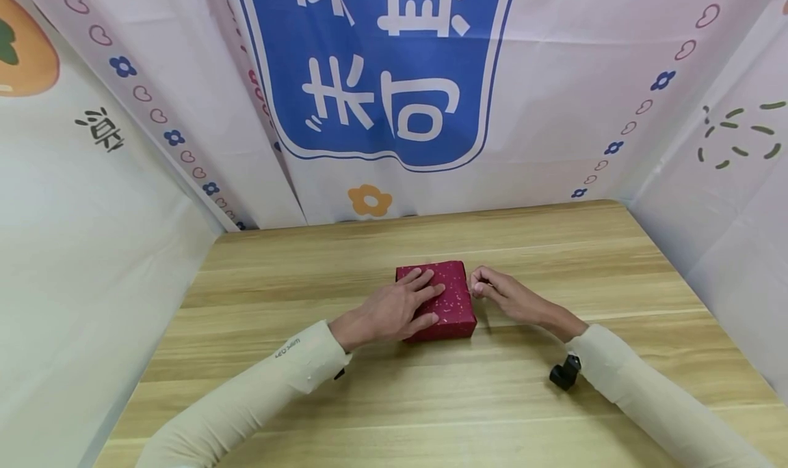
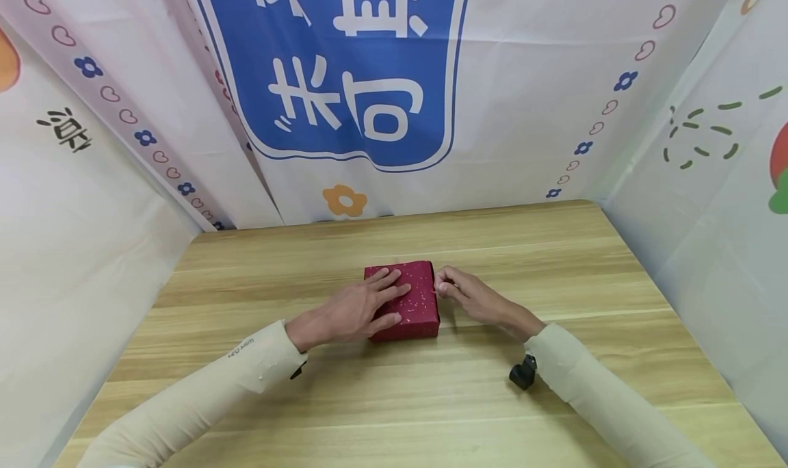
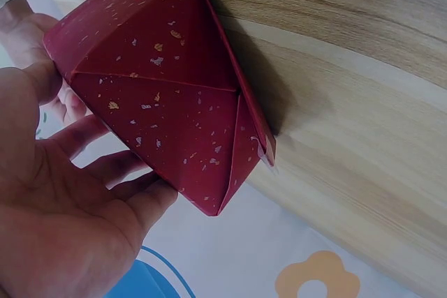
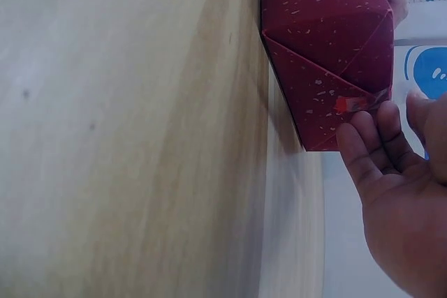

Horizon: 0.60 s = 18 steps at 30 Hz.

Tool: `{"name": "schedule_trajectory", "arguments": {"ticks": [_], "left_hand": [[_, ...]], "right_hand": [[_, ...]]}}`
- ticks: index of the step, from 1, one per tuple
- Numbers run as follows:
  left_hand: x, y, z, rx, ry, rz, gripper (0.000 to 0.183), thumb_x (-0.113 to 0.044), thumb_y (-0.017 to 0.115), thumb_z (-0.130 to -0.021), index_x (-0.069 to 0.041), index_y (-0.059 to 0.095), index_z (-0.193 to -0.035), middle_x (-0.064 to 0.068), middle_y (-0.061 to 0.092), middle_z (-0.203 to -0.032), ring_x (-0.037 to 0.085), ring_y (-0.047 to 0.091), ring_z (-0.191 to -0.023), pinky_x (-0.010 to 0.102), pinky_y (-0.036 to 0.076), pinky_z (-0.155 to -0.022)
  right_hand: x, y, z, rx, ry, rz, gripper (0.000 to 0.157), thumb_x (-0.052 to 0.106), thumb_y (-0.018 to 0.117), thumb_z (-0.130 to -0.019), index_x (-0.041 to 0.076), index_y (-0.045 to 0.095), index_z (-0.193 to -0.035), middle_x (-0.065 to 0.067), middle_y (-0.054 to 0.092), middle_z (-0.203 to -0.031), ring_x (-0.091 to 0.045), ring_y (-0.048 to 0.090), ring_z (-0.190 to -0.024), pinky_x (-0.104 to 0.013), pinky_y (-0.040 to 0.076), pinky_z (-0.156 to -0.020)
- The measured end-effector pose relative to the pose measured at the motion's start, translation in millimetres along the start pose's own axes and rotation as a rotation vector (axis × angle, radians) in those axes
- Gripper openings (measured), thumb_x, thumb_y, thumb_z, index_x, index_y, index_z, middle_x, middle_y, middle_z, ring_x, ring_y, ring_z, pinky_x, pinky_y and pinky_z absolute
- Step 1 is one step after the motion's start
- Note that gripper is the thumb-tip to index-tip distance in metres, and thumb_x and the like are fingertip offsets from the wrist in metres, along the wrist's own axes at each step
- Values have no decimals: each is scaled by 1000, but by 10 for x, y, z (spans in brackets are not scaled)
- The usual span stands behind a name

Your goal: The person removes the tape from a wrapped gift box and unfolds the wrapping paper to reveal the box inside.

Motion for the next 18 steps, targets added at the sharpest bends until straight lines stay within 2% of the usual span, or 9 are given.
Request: {"name": "schedule_trajectory", "arguments": {"ticks": [9,14,18], "left_hand": [[4,-1,-4,6,-4,7,60,-49,46,-101,-17,39,-152,16,28,-160,34,26,-149,42,30,-119],[36,7,1,-8,-20,45,67,-51,46,-101,-11,33,-154,14,26,-162,31,25,-150,40,28,-120],[71,22,22,-17,-35,82,68,-51,45,-101,-8,34,-153,13,23,-163,30,22,-151,39,24,-122]], "right_hand": [[-47,-48,32,-16,35,17,17,14,38,-106,2,51,-102,-13,55,-100,-30,55,-96,-34,53,-89],[-51,-133,61,-75,36,80,19,14,45,-105,1,54,-113,-16,63,-113,-28,61,-103,-28,53,-90],[-37,-211,95,-138,27,131,22,14,49,-104,-2,54,-118,-17,63,-110,-24,60,-100,-26,53,-86]]}}
Point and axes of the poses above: each hand's wrist, its own z-axis away from the middle knuckle, its own y-axis out of the palm, x = y × z, the point moved 10 cm from there along -z, towards the middle knuckle
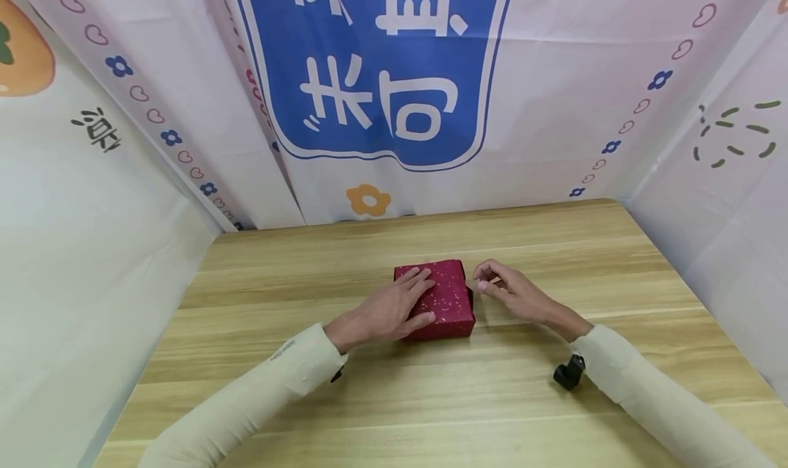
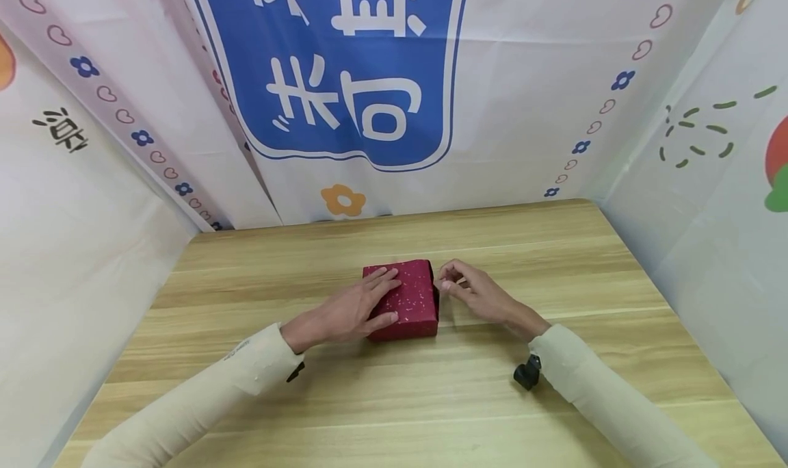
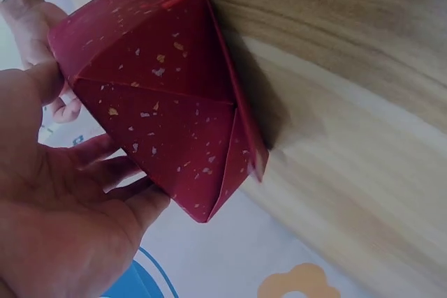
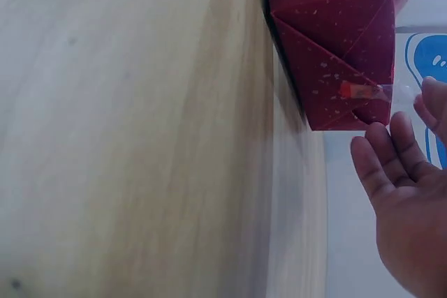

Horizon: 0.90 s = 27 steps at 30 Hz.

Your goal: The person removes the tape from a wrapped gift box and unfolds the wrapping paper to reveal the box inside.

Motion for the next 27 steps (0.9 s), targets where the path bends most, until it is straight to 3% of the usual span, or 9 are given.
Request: {"name": "schedule_trajectory", "arguments": {"ticks": [6,9,13,16,19,21,24,27], "left_hand": [[21,-17,57,-49,6,-1,67,-51,45,-101,-8,37,-151,14,24,-163,30,22,-152,39,22,-123],[23,-66,113,-123,4,-3,65,-49,49,-100,-8,40,-149,15,32,-159,29,31,-148,39,30,-120],[67,-174,239,-260,-44,35,59,-44,61,-96,-7,49,-140,13,51,-138,24,52,-125,39,46,-107],[133,-180,338,-317,-110,86,60,-43,69,-91,-6,51,-135,11,56,-123,21,57,-108,36,52,-95],[221,-96,404,-312,-184,233,66,-40,73,-88,-4,47,-137,11,55,-123,20,58,-103,34,54,-89],[277,-29,432,-301,-228,381,69,-35,74,-88,-3,42,-140,12,55,-125,20,59,-103,33,55,-87],[348,68,451,-282,-276,591,72,-27,75,-88,-1,37,-143,12,55,-126,20,60,-103,33,56,-86],[404,157,469,-267,-314,734,72,-23,76,-88,0,35,-143,15,56,-126,24,61,-107,36,56,-90]], "right_hand": [[51,-148,56,-124,10,26,24,14,53,-102,-2,52,-120,-12,60,-104,-15,58,-98,-23,52,-87],[169,-167,102,-161,9,29,24,13,55,-101,-2,54,-120,-15,62,-105,-13,57,-97,-22,52,-87],[368,-83,158,-160,9,58,26,13,55,-101,-2,55,-123,-17,64,-111,-15,59,-100,-25,53,-88],[486,32,192,-138,28,76,31,14,55,-101,-4,54,-126,-16,64,-115,-20,60,-104,-31,55,-91],[545,136,224,-133,66,57,34,10,55,-101,-5,51,-131,-17,63,-120,-26,61,-108,-38,54,-95],[539,190,242,-138,113,15,37,9,55,-100,-6,49,-134,-19,60,-125,-29,59,-112,-41,53,-98],[465,257,271,-147,216,-82,43,11,55,-100,-5,44,-139,-21,55,-134,-34,55,-121,-44,50,-102],[334,362,309,-122,336,-199,52,16,55,-101,-1,37,-146,-21,47,-145,-37,49,-132,-45,47,-106]]}}
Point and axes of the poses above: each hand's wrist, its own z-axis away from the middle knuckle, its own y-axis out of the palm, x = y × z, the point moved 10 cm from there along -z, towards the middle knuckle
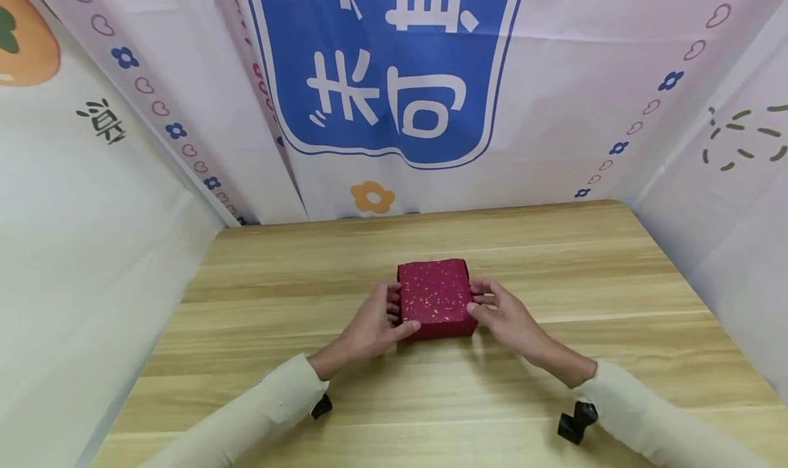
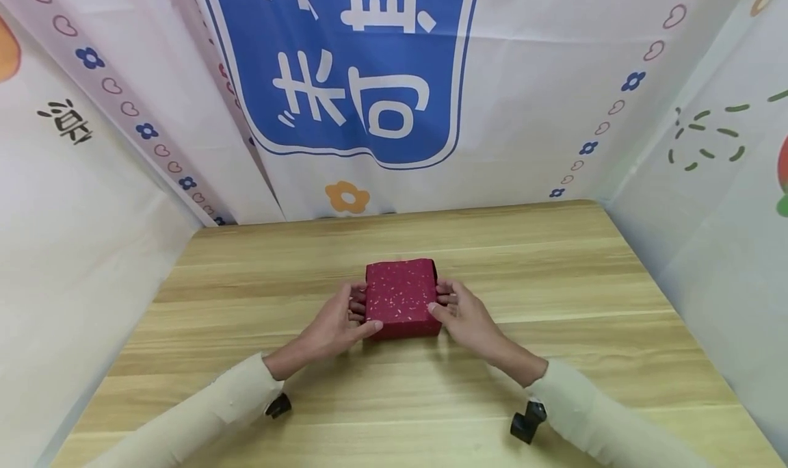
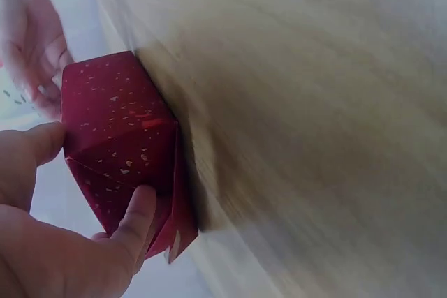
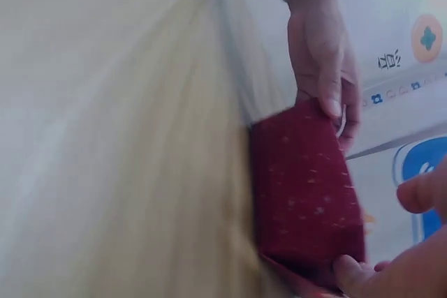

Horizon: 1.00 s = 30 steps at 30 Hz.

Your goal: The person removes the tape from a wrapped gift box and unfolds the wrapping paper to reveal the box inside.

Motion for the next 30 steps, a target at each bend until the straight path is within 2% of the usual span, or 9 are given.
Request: {"name": "schedule_trajectory", "arguments": {"ticks": [3,6,11,13,16,21,23,25,30], "left_hand": [[91,16,-1,5,-52,74,71,-25,77,-87,-1,37,-140,16,56,-127,28,61,-113,39,54,-96],[165,12,1,10,-76,99,68,-29,78,-86,-2,41,-137,16,57,-129,30,60,-118,41,52,-100],[260,-2,8,46,-64,85,68,-34,82,-80,-4,49,-132,13,60,-132,28,60,-119,42,52,-100],[283,-3,8,62,-37,56,68,-35,83,-78,-5,53,-131,11,61,-132,25,61,-117,42,53,-99],[267,-13,7,66,35,-28,60,-33,85,-77,-7,61,-125,7,67,-124,21,64,-109,41,54,-96],[172,-5,11,35,205,-271,35,-35,84,-77,-13,71,-102,1,74,-103,15,67,-97,34,56,-88],[120,-6,21,12,269,-362,28,-37,83,-77,-16,73,-92,1,74,-103,16,68,-99,34,56,-89],[67,-18,36,-10,325,-430,24,-38,82,-77,-17,73,-84,4,74,-107,19,67,-103,36,55,-91],[-40,-18,63,-7,436,-541,23,-38,80,-79,-17,76,-74,7,74,-115,22,65,-112,38,54,-96]], "right_hand": [[-123,57,17,42,86,-75,59,21,53,-102,1,29,-152,-22,38,-153,-39,41,-139,-44,44,-109],[-188,84,19,69,118,-132,64,25,53,-102,-1,25,-154,-24,32,-157,-40,36,-143,-44,40,-112],[-269,81,15,104,120,-127,69,36,52,-102,2,23,-155,-22,26,-160,-39,30,-146,-48,31,-117],[-314,65,22,116,108,-82,71,39,54,-101,6,25,-156,-19,24,-161,-40,31,-145,-51,30,-117],[-349,39,28,135,38,51,75,39,62,-96,7,28,-155,-17,25,-161,-42,36,-142,-52,32,-115],[-266,20,25,143,-218,375,75,30,75,-87,3,41,-148,-19,44,-150,-38,46,-136,-51,39,-110],[-226,-8,14,122,-307,443,64,23,76,-86,3,51,-142,-18,54,-142,-36,52,-131,-50,43,-107],[-199,-59,-13,92,-357,466,49,17,75,-86,4,62,-132,-15,62,-133,-35,59,-124,-49,47,-103],[-167,-168,-79,79,-403,522,18,10,73,-86,8,77,-104,-14,71,-119,-34,66,-113,-50,50,-98]]}}
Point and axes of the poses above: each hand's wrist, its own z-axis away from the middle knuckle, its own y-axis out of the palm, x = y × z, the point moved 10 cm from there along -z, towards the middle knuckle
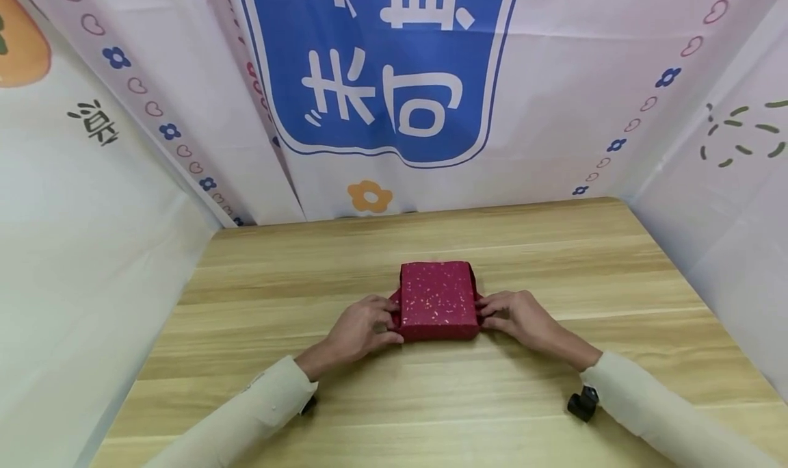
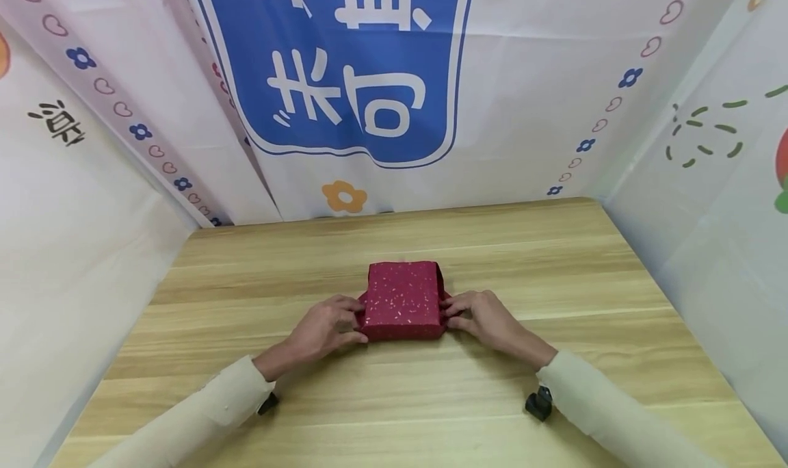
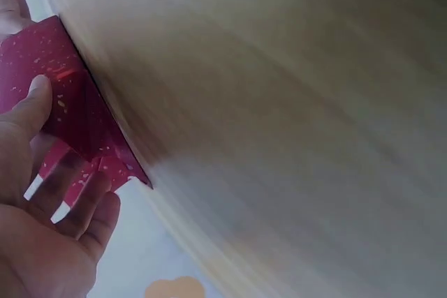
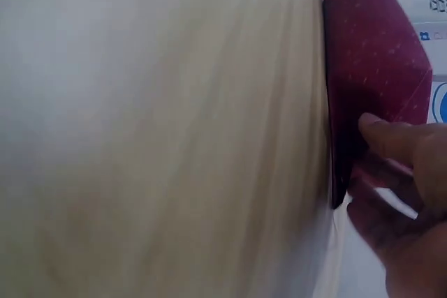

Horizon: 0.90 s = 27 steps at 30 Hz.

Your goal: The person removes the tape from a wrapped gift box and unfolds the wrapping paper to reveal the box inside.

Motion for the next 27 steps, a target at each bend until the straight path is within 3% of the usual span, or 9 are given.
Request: {"name": "schedule_trajectory", "arguments": {"ticks": [4,8,13,17,19,21,23,25,27], "left_hand": [[-70,2,21,20,84,-59,22,-36,77,-82,-16,76,-75,2,77,-103,22,68,-109,36,53,-97],[-124,-10,36,19,128,-102,21,-34,76,-84,-16,74,-75,-4,76,-81,20,71,-99,36,55,-94],[-140,-12,58,32,117,-136,30,-33,73,-89,-18,59,-67,-10,61,-62,6,59,-65,23,53,-68],[-138,60,76,95,92,-95,33,-32,70,-91,-19,52,-67,-11,49,-61,0,36,-56,14,35,-53],[-97,96,77,133,41,-43,28,-36,70,-92,-18,58,-74,-11,55,-65,-1,39,-59,14,38,-55],[-17,117,62,163,-50,83,28,-41,68,-92,-13,66,-90,-8,65,-78,1,50,-67,17,46,-62],[87,141,39,192,-183,253,45,-47,64,-93,-9,64,-117,-2,71,-98,6,61,-81,23,54,-73],[190,167,19,210,-330,421,67,-53,58,-95,-6,48,-142,6,68,-121,14,64,-102,33,55,-89],[258,203,-15,204,-436,555,75,-55,53,-97,-6,36,-151,10,61,-134,21,61,-118,41,50,-101]], "right_hand": [[73,-23,-21,34,-98,112,13,13,73,-87,13,77,-99,-11,73,-115,-28,68,-110,-45,53,-97],[232,-71,33,4,-299,247,12,10,77,-82,12,76,-94,-4,75,-100,-19,70,-97,-37,58,-86],[354,-82,136,-25,-451,317,14,3,77,-73,14,69,-77,1,73,-85,-10,69,-81,-26,59,-72],[296,-34,170,51,-368,321,13,7,76,-77,16,67,-77,5,73,-79,1,62,-68,-19,55,-62],[224,-3,161,119,-264,300,5,16,74,-84,15,72,-88,7,72,-78,6,53,-63,-18,51,-61],[135,7,145,176,-129,235,25,28,70,-90,11,73,-108,9,66,-70,6,42,-54,-17,46,-57],[74,1,121,200,-9,140,48,40,65,-94,6,64,-128,3,73,-86,1,55,-61,-22,54,-67],[33,7,76,194,86,5,65,46,59,-96,0,49,-142,-8,74,-104,-9,68,-76,-28,57,-80],[32,31,12,169,134,-129,71,44,55,-99,-4,38,-148,-19,60,-136,-27,67,-113,-38,53,-98]]}}
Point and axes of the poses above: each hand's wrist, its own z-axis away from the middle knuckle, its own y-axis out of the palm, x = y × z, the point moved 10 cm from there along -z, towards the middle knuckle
